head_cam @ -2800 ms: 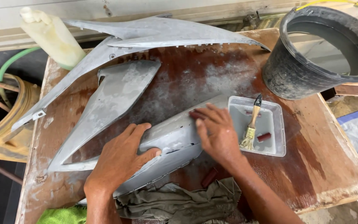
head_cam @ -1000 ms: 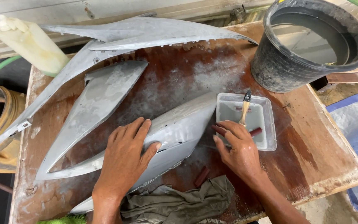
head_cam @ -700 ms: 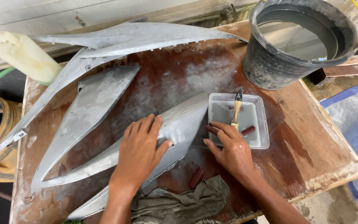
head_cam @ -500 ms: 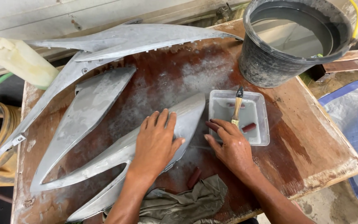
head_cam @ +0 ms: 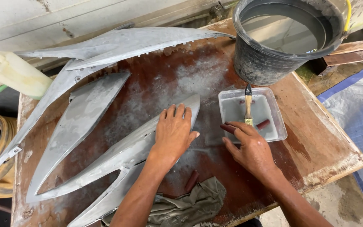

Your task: The person sands the surface of a grey plastic motorcycle fairing part using a small sanding block. They hold the part steady with one hand while rubbing the sanding block over the surface with the other hand, working on different sections of the part.

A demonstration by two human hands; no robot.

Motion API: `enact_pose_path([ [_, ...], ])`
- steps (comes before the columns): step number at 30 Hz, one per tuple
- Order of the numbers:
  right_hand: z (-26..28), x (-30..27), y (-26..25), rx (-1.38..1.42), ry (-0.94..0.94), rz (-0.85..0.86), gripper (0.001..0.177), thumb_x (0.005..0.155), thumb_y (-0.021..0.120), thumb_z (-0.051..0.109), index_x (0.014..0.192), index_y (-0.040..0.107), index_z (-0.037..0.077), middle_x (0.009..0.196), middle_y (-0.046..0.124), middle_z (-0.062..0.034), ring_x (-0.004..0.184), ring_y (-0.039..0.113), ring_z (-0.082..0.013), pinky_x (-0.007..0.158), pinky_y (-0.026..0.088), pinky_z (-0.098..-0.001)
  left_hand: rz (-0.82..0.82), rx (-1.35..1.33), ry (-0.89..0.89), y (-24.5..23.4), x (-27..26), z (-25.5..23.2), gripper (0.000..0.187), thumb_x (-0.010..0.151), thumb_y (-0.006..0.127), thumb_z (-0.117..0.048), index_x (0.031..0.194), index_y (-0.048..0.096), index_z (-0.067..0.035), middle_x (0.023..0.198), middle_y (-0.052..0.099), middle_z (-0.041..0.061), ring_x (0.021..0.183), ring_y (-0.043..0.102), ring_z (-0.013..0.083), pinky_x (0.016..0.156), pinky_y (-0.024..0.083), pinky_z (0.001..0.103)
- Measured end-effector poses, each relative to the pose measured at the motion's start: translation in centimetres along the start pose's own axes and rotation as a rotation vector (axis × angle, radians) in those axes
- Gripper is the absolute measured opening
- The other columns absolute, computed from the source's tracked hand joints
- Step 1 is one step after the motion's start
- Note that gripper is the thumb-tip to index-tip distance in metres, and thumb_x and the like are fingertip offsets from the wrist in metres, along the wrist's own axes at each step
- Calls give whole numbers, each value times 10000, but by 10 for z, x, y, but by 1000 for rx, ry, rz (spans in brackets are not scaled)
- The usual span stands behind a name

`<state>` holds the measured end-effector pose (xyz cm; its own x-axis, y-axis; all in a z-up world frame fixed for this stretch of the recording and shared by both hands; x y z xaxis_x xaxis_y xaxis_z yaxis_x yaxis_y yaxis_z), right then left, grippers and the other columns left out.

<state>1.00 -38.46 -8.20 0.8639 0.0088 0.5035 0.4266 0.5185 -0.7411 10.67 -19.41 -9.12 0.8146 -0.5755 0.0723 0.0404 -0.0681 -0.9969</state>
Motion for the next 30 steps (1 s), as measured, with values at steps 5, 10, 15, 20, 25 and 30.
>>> enact_pose_path([
  [5,-47,-1,14,-22,13,20,199,958,712,267,835,705,111,1034,761,-63,964,729,-309,781,592,-396,22,-17,12,6,17,-13,775,834,810,-432,1415,548,10,1419,550,251,1360,471,462,1130,336,611],
  [10,-57,22,28,-361,14,181,163,941,666,339,953,769,214,1228,705,46,1231,594,-274,1048,496,-514,-24,-41,55,17,28,-44,762,833,824,-386,1429,550,2,1416,567,246,1356,487,456,1129,319,640],
  [15,-63,31,38,-380,15,378,223,951,612,368,867,750,214,1233,717,65,1393,538,-264,1167,377,-660,-124,-96,117,38,22,-78,739,831,796,-316,1426,531,33,1428,557,249,1377,495,413,1180,221,685],
  [20,-56,28,23,-309,-14,226,314,1030,594,372,834,735,171,1172,751,14,1299,623,-275,1115,430,-625,-169,-185,150,18,-1,-78,674,865,763,-213,1438,522,48,1468,508,272,1405,465,431,1184,244,697],
  [25,-33,17,37,-2,10,36,252,1081,599,217,979,766,58,1225,728,-150,1209,658,-373,1029,519,-577,-221,-253,125,-15,-37,-56,515,895,695,-118,1382,593,15,1448,538,249,1415,462,433,1171,280,686],
  [30,47,9,56,201,-115,69,289,1022,571,207,1193,717,27,1444,582,-192,1342,545,-404,1140,348,-649,-494,-189,-149,-65,-99,4,326,930,663,-74,1253,707,-61,1309,667,142,1278,598,312,1150,405,558],
])
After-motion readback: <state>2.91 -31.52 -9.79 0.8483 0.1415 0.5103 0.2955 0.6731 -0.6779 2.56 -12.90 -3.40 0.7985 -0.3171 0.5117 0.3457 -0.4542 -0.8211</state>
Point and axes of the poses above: each hand's wrist, its own x-axis towards the middle knuckle, its own y-axis out of the palm, z = x × y, the point moved 4 cm from there along x, towards the middle knuckle
